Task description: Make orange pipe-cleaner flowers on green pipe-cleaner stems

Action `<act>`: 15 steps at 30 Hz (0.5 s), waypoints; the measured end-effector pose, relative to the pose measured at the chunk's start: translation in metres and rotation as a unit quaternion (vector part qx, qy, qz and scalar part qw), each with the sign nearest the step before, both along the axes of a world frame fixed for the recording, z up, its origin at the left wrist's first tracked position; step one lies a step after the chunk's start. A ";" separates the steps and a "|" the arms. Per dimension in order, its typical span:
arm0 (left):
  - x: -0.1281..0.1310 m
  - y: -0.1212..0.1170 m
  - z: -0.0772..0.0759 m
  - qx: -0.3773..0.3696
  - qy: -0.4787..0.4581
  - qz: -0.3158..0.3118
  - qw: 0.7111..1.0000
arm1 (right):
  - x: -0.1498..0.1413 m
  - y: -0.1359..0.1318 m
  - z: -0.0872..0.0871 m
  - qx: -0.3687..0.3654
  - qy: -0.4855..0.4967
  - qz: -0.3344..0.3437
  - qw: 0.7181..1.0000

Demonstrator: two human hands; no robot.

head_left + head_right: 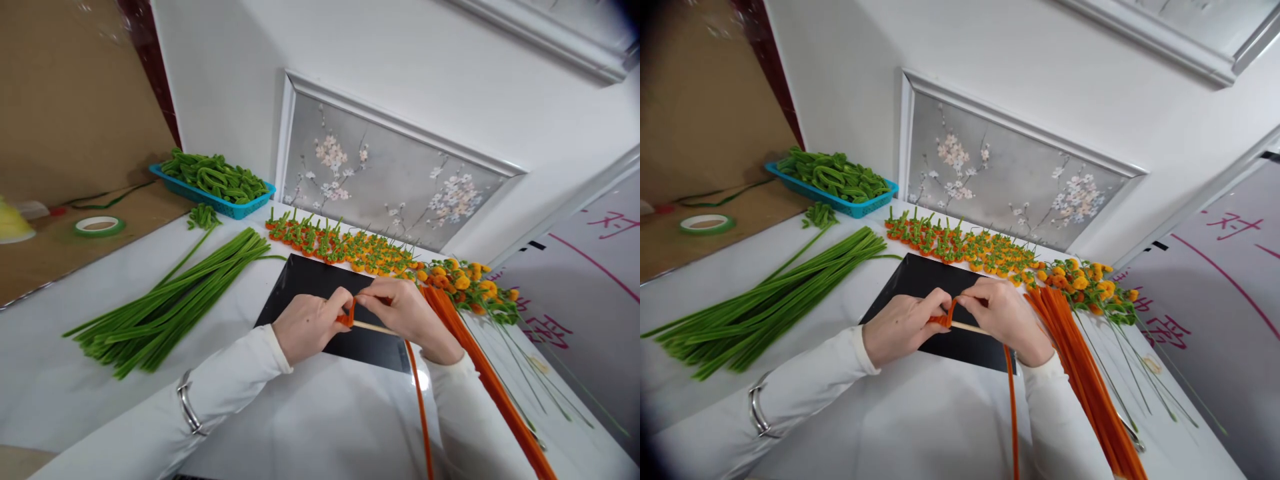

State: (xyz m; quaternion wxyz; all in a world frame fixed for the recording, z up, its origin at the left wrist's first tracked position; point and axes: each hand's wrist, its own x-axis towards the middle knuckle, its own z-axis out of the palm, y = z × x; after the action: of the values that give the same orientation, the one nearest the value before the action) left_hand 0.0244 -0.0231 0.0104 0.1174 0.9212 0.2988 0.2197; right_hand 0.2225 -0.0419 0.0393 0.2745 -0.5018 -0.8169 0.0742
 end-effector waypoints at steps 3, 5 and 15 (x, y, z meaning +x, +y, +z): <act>0.000 -0.001 0.000 -0.016 -0.026 -0.027 0.999 | 0.007 0.004 -0.002 -0.094 0.004 0.003 0.996; -0.001 -0.001 0.001 -0.014 -0.025 -0.031 0.999 | 0.011 0.007 -0.005 -0.151 0.019 0.013 0.988; -0.004 0.008 0.000 -0.039 -0.102 0.030 0.994 | 0.003 -0.004 -0.014 -0.244 0.014 0.104 0.964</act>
State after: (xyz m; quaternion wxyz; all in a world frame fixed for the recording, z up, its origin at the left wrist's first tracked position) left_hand 0.0204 -0.0153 0.0108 0.1761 0.8793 0.3212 0.3043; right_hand 0.2253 -0.0462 0.0254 0.1460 -0.4645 -0.8179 0.3066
